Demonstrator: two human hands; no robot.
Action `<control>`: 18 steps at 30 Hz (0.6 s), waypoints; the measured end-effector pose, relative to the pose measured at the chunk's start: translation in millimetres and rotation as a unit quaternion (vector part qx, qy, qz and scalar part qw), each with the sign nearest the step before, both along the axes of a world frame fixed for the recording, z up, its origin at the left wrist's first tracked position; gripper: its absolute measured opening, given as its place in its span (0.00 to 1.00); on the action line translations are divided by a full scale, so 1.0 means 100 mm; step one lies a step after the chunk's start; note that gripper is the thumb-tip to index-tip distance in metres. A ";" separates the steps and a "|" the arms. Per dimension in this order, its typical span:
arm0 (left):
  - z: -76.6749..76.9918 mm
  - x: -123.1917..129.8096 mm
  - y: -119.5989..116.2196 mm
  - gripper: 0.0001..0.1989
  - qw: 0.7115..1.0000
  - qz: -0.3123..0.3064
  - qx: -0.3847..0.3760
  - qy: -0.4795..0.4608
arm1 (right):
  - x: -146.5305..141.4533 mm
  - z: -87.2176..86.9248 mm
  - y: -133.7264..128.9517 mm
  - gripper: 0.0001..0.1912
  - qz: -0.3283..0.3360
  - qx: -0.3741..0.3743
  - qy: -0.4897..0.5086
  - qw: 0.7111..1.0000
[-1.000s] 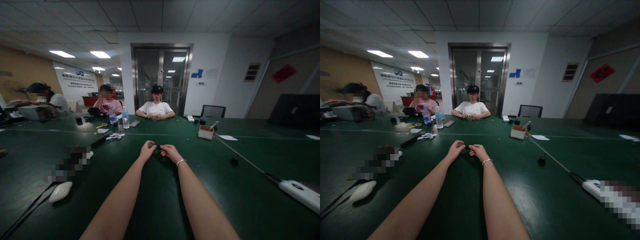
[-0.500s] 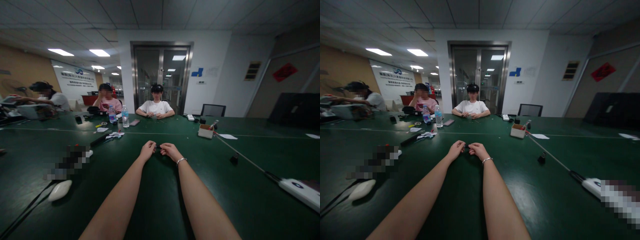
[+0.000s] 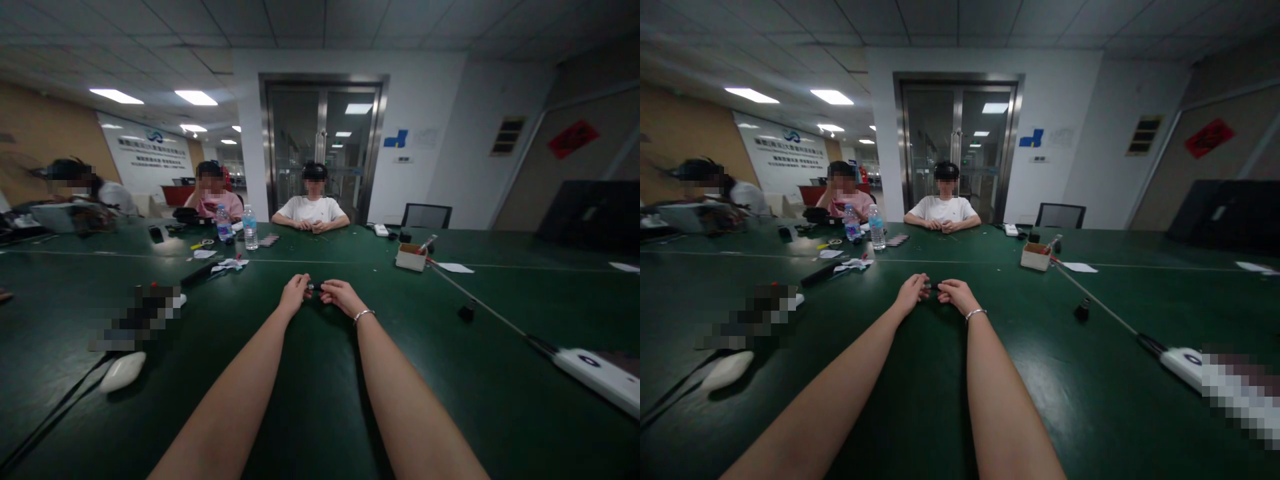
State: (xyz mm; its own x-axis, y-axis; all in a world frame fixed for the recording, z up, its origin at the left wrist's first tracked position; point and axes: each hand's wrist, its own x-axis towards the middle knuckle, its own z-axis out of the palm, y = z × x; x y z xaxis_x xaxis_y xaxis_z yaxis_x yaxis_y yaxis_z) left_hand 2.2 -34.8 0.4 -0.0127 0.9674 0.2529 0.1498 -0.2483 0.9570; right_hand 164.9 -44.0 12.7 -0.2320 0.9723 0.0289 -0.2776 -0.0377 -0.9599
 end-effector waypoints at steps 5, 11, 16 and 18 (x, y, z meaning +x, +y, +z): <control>-0.02 -0.01 0.00 0.12 0.999 -0.010 0.049 0.019 | 0.01 -0.02 0.01 0.10 0.002 0.001 -0.003 1.000; -0.02 -0.02 0.01 0.13 0.998 -0.012 0.029 0.047 | 0.01 -0.03 0.02 0.09 0.006 0.006 -0.008 1.000; -0.03 -0.02 0.04 0.15 0.997 -0.019 0.031 0.068 | 0.01 -0.02 0.02 0.09 0.016 0.007 -0.001 1.000; -0.04 -0.02 0.06 0.14 0.997 -0.015 0.033 0.070 | 0.00 0.00 0.03 0.10 0.015 -0.001 0.000 1.000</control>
